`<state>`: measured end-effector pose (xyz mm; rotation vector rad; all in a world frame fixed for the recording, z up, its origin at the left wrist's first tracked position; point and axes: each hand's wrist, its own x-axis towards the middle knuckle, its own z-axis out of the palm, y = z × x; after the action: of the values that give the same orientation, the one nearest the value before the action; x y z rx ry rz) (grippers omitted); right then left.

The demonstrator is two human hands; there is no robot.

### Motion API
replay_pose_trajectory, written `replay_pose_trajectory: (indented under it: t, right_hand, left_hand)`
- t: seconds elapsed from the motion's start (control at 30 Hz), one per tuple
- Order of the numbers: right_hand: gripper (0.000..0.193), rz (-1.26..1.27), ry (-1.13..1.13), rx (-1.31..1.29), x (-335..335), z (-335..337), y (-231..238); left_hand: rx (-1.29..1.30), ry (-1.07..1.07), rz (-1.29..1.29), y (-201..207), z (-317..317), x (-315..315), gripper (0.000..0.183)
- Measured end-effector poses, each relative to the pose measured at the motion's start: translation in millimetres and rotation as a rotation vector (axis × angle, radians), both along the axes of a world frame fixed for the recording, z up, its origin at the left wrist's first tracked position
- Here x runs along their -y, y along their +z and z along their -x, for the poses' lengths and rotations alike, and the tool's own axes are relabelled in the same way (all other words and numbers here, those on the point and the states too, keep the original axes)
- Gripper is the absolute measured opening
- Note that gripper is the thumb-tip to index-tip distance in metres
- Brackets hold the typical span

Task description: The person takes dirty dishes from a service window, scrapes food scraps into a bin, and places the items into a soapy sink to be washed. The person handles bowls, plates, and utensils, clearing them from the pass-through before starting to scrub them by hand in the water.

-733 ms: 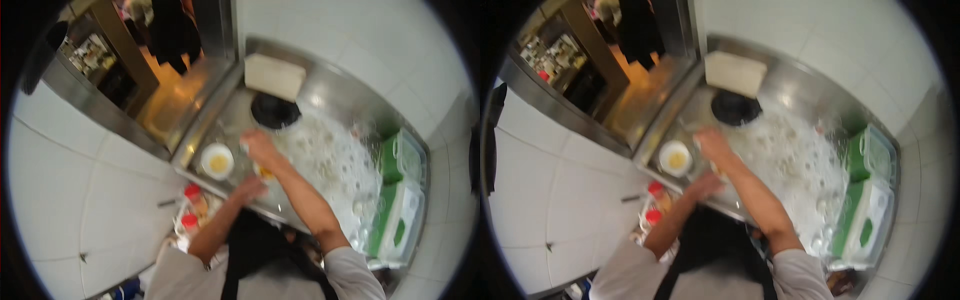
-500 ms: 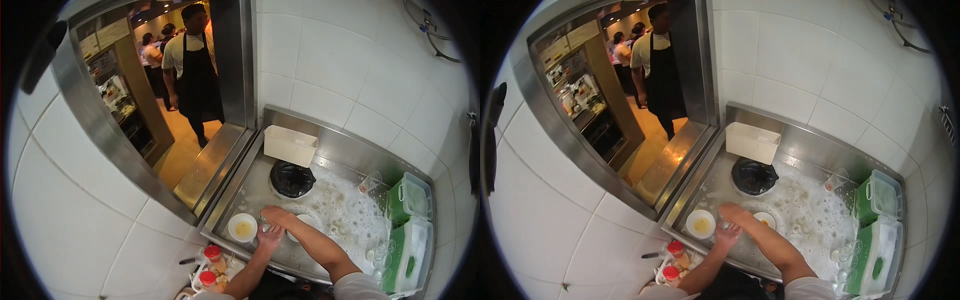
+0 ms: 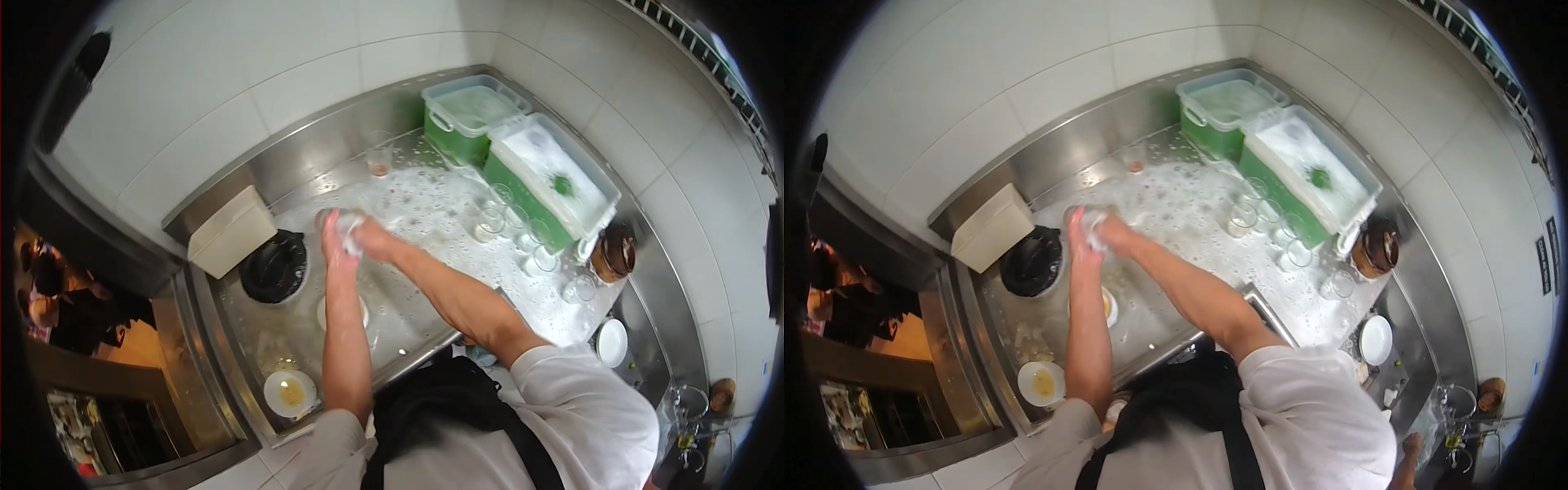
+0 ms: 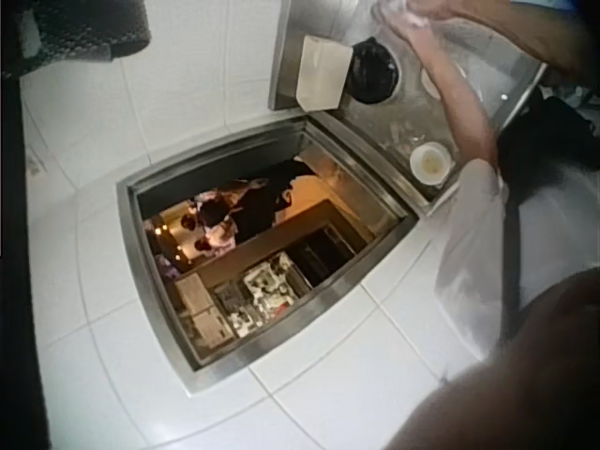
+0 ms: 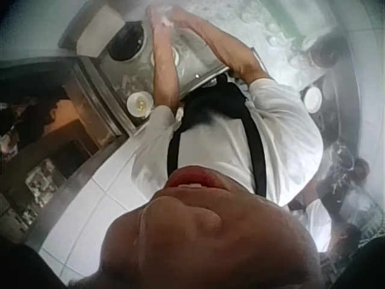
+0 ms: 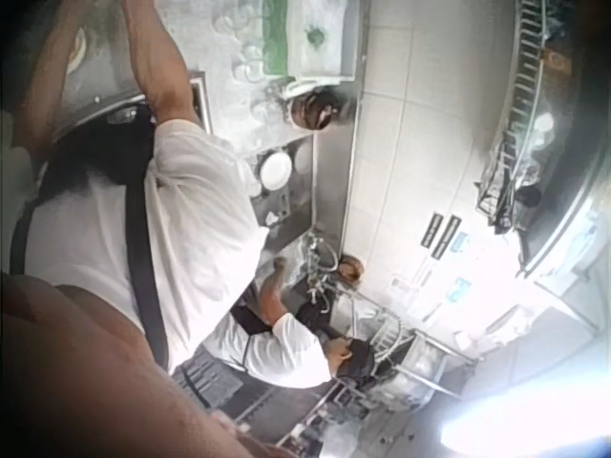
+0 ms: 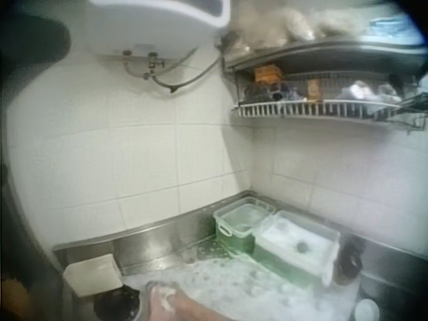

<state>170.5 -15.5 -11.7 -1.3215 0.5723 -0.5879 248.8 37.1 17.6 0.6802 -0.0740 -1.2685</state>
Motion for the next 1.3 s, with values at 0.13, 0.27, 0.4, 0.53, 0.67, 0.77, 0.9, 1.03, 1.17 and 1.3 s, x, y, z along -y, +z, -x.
replay_pose_trajectory:
  t: [0.13, 0.27, 0.4, 0.53, 0.67, 0.77, 0.9, 1.03, 1.17, 1.3]
  right_hand:
    - [0.037, -0.225, -0.368, 0.194, -47, 57, 43]
    - [0.036, 0.411, -0.825, -0.169, 27, 155, -32]
    - [0.05, 0.625, -0.281, -0.753, 40, 170, -20]
    - [0.043, 0.634, -0.013, -0.478, 63, 184, 42]
    - [0.058, -0.187, -0.611, 0.267, 56, 233, 24]
    - [0.059, 0.214, -0.794, -0.198, 40, 276, 59]
    - [0.049, 0.853, -1.289, -0.557, 130, 415, 101]
    - [0.063, 0.719, -0.727, -1.624, 227, 556, 16]
    - [0.049, 0.673, -0.742, -1.163, 251, 408, 35]
    - [0.021, 1.083, -0.455, -0.307, 213, 196, 114]
  left_hand:
    - [-0.167, -0.072, -0.044, -43, -43, 11, 0.038]
    - [0.318, -0.441, -0.299, -51, 79, 68, 0.05]
    - [0.872, -0.567, -0.144, -89, 103, 54, 0.059]
    - [0.99, -0.592, 0.006, -126, 71, 68, 0.054]
    - [0.35, -0.556, -0.001, -84, 155, 87, 0.042]
    - [0.804, -0.486, -0.095, -109, 185, 65, 0.043]
    - [1.425, -0.75, 0.055, -68, 258, 34, 0.038]
    - [1.524, -0.996, 0.032, -91, 342, 42, 0.035]
    - [1.678, -0.973, -0.102, -126, 337, 37, 0.021]
    - [1.449, -0.65, 0.27, -102, 302, 40, 0.017]
